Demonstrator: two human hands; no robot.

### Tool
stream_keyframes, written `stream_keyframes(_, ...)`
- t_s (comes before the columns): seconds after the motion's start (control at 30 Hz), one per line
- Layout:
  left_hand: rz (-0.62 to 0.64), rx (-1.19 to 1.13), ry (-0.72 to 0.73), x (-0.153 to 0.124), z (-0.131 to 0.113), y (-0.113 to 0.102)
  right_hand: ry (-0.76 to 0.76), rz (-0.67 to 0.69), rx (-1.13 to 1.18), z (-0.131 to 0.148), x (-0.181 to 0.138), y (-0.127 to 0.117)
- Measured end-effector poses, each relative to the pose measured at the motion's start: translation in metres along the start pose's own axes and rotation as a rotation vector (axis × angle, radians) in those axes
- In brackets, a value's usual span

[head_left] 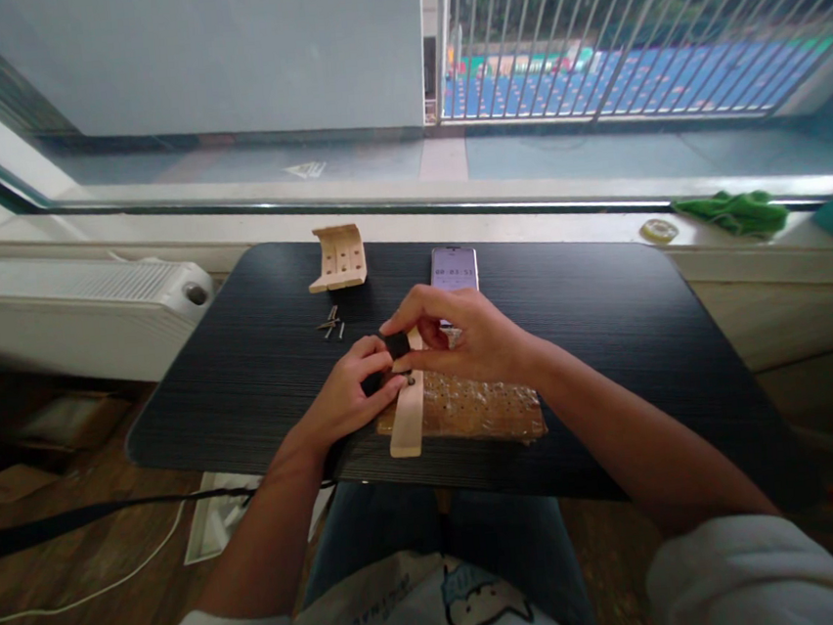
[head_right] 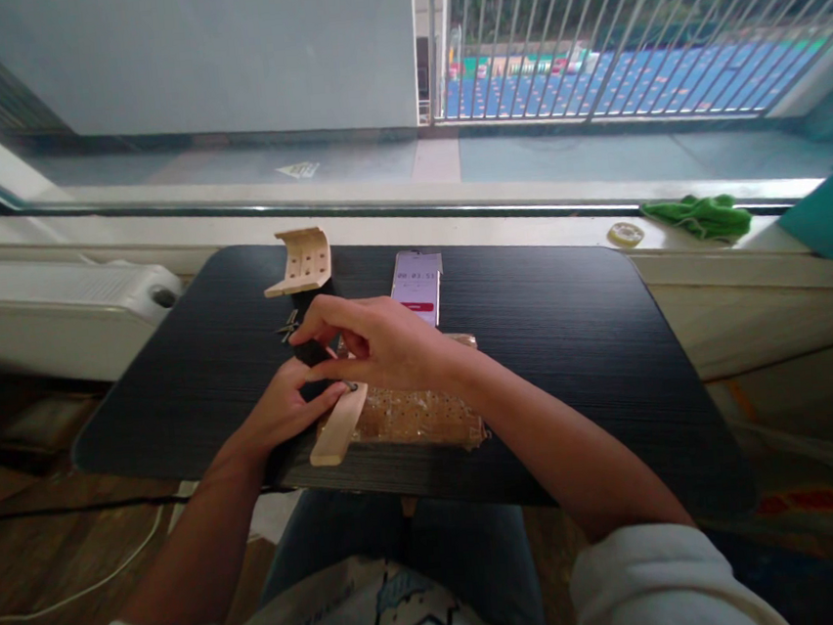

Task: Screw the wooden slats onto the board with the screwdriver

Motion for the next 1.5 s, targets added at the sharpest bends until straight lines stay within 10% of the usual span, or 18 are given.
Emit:
stream_keyframes(1.0,-0.027,-0.011,0.025,0.0010,-0.0023,-0.0002,-0.100,-0.071,-0.198,0.0031,-0.0028,0.0032)
stream_keyframes(1.5,-0.007,-0.032,0.003,0.0010,-0.0018,-0.0009,0.012,0.112,0.037,-0.0027,-0.0028,0.0093)
Point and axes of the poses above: each hand's wrist, its own x-axis towards the middle knuckle, its own y-axis out of the palm, z = x × y, the point moved 4 cm from there along x, towards the middle knuckle, and after that the axes turned 4 degrees about -x, right-handed, at the moved point
